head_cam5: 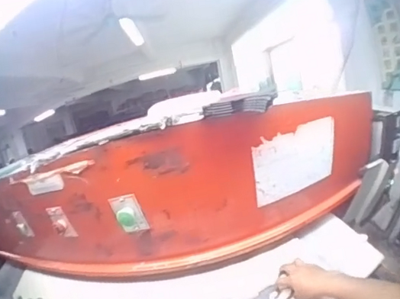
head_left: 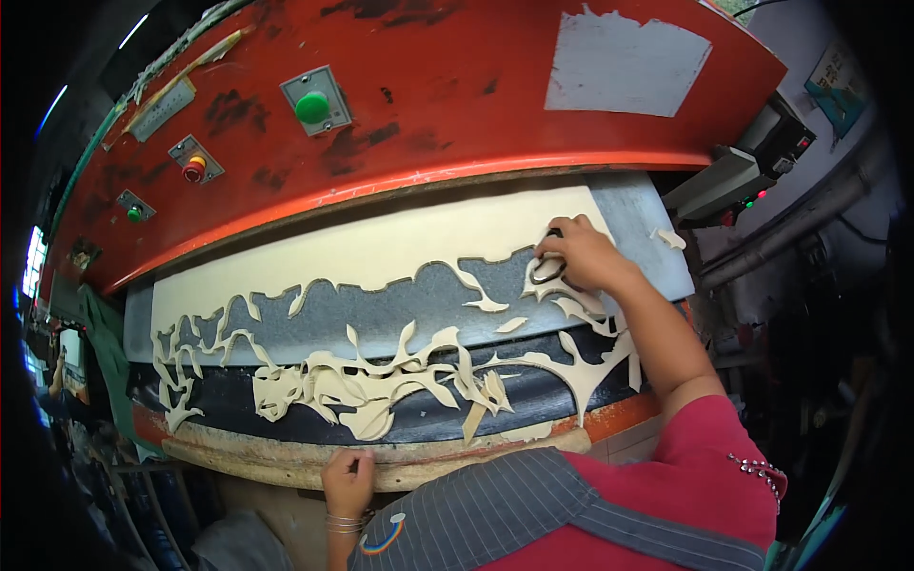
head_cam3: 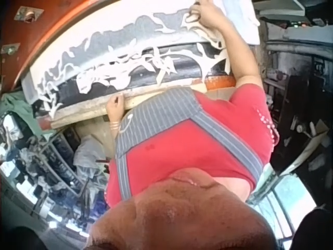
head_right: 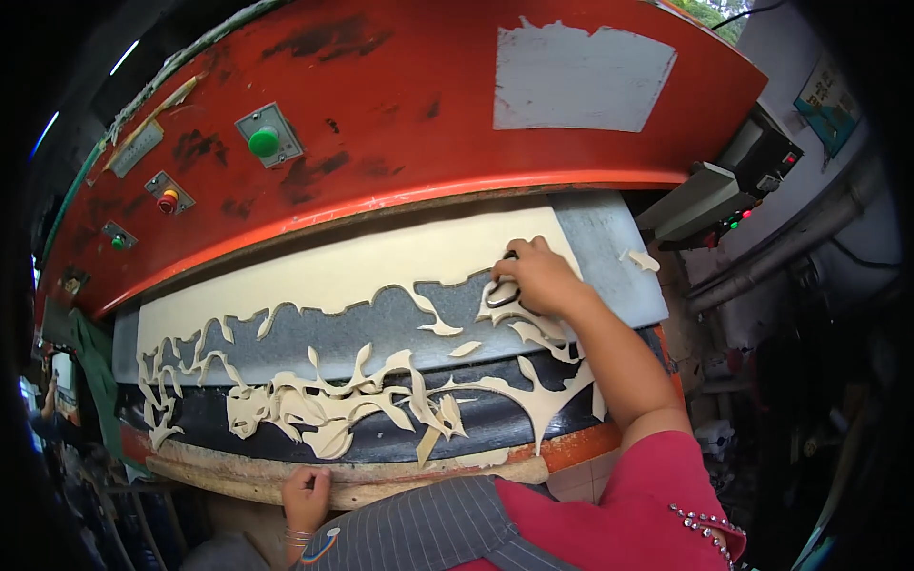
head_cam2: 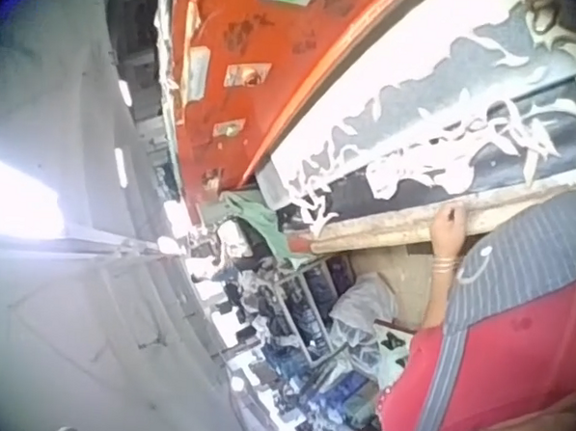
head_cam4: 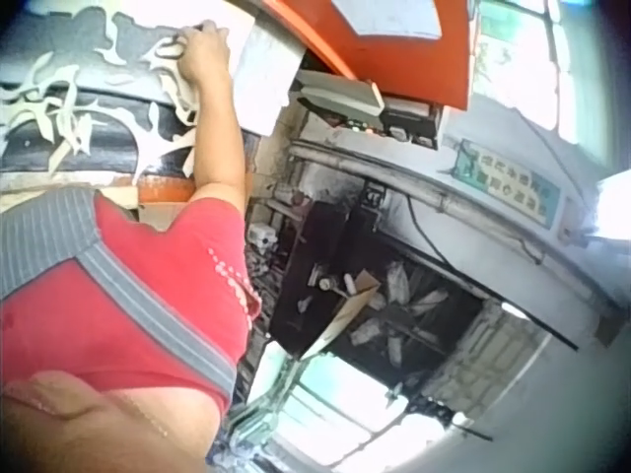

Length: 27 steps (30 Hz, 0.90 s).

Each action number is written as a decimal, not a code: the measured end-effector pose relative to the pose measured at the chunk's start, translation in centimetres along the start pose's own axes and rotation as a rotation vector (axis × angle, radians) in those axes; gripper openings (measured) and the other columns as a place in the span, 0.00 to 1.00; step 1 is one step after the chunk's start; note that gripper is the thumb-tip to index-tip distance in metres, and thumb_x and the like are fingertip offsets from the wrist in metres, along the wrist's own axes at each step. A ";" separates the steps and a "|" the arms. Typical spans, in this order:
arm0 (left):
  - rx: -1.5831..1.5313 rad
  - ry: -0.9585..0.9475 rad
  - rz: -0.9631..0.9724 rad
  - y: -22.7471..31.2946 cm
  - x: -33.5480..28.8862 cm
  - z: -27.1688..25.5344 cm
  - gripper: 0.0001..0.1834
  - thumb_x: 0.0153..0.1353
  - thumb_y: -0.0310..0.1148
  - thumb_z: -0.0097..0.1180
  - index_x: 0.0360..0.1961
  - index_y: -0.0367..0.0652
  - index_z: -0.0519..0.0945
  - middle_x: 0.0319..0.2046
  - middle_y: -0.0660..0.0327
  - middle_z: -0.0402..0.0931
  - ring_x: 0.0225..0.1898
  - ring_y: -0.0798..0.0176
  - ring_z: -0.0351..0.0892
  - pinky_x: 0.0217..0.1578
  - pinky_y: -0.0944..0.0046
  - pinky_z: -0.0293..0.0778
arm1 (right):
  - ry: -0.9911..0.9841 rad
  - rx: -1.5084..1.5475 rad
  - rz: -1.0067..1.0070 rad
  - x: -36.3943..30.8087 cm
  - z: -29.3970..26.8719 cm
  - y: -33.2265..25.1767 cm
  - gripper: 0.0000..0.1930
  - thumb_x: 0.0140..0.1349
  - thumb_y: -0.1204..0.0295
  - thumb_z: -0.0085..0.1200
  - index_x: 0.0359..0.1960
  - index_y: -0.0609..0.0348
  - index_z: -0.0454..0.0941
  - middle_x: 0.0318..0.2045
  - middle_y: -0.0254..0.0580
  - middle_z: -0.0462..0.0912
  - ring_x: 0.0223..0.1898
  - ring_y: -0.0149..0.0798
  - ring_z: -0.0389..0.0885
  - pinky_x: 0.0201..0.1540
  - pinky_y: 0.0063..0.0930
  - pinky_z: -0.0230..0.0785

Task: Operating a hydraulic cutting press and a metal die to cut shoe components from a sheet of material.

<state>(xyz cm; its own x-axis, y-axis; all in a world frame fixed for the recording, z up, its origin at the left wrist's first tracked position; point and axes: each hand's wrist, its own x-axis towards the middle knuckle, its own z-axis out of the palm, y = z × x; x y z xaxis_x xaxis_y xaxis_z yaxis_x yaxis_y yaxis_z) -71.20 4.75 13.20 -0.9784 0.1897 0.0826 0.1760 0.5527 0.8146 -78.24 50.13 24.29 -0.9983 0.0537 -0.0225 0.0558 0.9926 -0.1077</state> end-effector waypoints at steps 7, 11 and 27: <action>0.275 -0.075 0.342 -2.9 0.8 0.1 0.06 0.48 0.35 0.63 0.21 0.47 0.79 0.21 0.62 0.74 0.26 0.55 0.73 0.26 0.58 0.69 | -0.117 -0.004 -0.006 0.6 -0.7 -0.2 0.41 0.41 0.51 0.66 0.61 0.42 0.66 0.61 0.57 0.61 0.61 0.57 0.60 0.60 0.42 0.61; 0.277 -0.118 0.218 -1.5 0.4 -1.0 0.07 0.47 0.36 0.64 0.24 0.47 0.80 0.23 0.62 0.75 0.28 0.55 0.74 0.31 0.56 0.71 | 0.065 -0.198 0.208 0.1 2.2 -2.1 0.50 0.37 0.37 0.63 0.65 0.42 0.62 0.63 0.60 0.57 0.63 0.58 0.57 0.60 0.46 0.57; 0.262 -0.140 0.213 -2.4 -0.2 -1.8 0.08 0.47 0.38 0.64 0.27 0.48 0.82 0.26 0.62 0.77 0.32 0.55 0.75 0.32 0.58 0.72 | 0.861 0.290 -0.151 -4.1 -1.2 2.5 0.20 0.51 0.56 0.58 0.40 0.56 0.74 0.42 0.48 0.73 0.47 0.45 0.70 0.51 0.35 0.61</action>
<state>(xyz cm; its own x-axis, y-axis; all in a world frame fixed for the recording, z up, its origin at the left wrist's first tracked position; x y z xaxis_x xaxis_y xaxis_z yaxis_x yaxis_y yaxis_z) -71.66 1.89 12.25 -0.8955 0.4221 0.1409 0.4141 0.6747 0.6110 -74.02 52.49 25.30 -0.6566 0.1038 0.7471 -0.1898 0.9359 -0.2968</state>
